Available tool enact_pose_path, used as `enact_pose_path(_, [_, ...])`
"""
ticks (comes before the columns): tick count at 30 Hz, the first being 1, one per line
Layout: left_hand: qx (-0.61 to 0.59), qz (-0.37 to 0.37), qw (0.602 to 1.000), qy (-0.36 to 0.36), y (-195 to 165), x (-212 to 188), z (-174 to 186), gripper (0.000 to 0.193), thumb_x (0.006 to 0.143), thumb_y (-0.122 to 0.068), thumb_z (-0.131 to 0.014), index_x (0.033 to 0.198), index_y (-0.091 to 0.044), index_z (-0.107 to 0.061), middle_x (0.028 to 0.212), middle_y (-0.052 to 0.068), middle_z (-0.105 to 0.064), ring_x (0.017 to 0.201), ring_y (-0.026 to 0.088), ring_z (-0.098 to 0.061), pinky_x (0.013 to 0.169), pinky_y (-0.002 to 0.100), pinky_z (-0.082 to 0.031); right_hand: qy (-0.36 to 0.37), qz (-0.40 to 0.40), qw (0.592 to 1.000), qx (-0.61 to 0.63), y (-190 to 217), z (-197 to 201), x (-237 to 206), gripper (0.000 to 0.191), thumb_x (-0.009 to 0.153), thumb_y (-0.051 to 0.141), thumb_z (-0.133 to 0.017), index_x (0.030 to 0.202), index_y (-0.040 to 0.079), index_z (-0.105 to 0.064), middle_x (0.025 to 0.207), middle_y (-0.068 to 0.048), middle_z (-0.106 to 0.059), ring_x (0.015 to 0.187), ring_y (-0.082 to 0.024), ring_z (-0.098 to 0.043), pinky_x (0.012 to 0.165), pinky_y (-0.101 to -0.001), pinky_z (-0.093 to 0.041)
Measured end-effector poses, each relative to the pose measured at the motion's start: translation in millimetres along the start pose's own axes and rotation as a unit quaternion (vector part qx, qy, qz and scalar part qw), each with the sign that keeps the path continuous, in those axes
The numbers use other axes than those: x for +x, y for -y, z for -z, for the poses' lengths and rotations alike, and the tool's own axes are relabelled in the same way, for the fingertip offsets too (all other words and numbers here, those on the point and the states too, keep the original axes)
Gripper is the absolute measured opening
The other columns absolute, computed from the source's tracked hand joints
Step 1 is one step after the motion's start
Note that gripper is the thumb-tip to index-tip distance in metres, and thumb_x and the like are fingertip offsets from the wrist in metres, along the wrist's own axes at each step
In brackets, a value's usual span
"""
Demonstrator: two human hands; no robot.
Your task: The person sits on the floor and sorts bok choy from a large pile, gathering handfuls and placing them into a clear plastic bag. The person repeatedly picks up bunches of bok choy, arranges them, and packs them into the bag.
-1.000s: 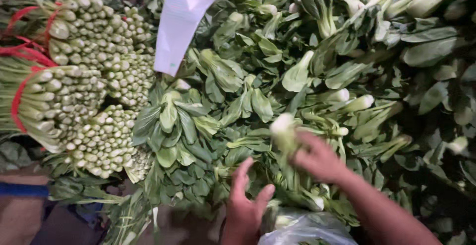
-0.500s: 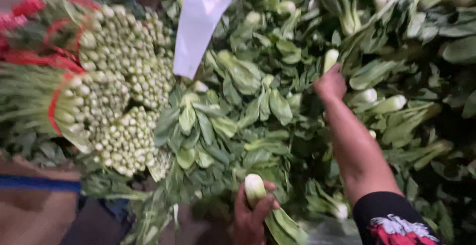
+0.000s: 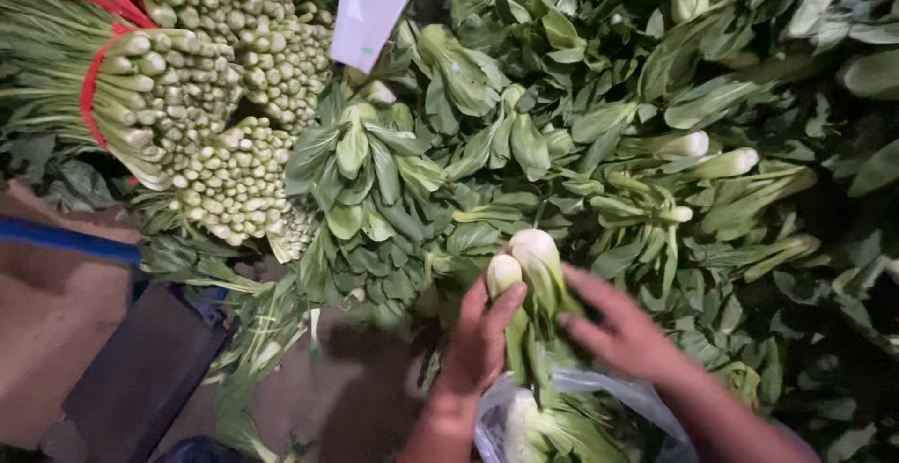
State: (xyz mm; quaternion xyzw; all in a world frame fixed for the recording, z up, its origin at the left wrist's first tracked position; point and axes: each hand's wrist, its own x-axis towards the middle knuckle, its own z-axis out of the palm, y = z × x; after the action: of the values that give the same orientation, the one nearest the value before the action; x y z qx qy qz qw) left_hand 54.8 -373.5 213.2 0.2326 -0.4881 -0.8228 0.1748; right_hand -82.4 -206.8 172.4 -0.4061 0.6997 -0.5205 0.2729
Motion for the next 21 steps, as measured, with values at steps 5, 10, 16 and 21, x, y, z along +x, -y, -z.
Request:
enact_pose_path(5, [-0.053, 0.028, 0.998, 0.002, 8.1, -14.9, 2.8, 0.051, 0.104, -0.017, -0.053, 0.152, 0.001, -0.051, 0.130, 0.010, -0.062, 0.108, 0.019, -0.057, 0.097, 0.032, -0.045, 0.008, 0.042, 0.998, -0.047, 27.8, 0.0, -12.3, 0.061, 0.090, 0.014, -0.063, 0.148, 0.003, -0.049, 0.150, -0.017, -0.058, 0.140, -0.031, -0.056, 0.116, -0.0396, -0.042])
enact_pose_path(10, [-0.129, 0.085, 0.988, 0.021, 4.8, -20.8, -5.6, 0.053, 0.096, -0.012, -0.053, 0.147, 0.000, -0.045, 0.131, 0.011, -0.065, 0.117, 0.022, -0.064, 0.101, 0.036, -0.049, 0.073, -0.014, 0.985, -0.156, 49.5, 2.6, -25.0, 0.068, 0.095, 0.028, -0.060, 0.158, 0.009, -0.041, 0.138, -0.015, -0.059, 0.129, -0.031, -0.056, 0.111, -0.0379, -0.046])
enact_pose_path(16, [-0.122, 0.008, 0.991, 0.050, -10.5, -36.6, -1.4, 0.068, 0.088, -0.020, -0.065, 0.150, -0.002, -0.043, 0.127, 0.013, -0.064, 0.114, 0.026, -0.064, 0.100, 0.041, -0.050, -0.129, -0.086, 0.955, -0.254, -26.4, 121.1, 86.1, 0.048, 0.096, 0.046, -0.062, 0.126, 0.009, -0.068, 0.121, -0.011, -0.071, 0.107, -0.025, -0.070, 0.093, -0.0391, -0.057])
enact_pose_path(21, [-0.235, 0.079, 0.968, -0.029, -3.7, -46.4, 5.8, 0.076, 0.083, -0.033, -0.066, 0.148, 0.001, -0.044, 0.131, 0.017, -0.062, 0.114, 0.032, -0.064, 0.099, 0.047, -0.050, -0.152, -0.190, 0.794, -0.558, -114.1, 182.1, 144.1, 0.068, 0.079, 0.043, -0.079, 0.134, 0.010, -0.058, 0.137, -0.019, -0.052, 0.127, -0.041, -0.048, 0.097, -0.0608, -0.043])
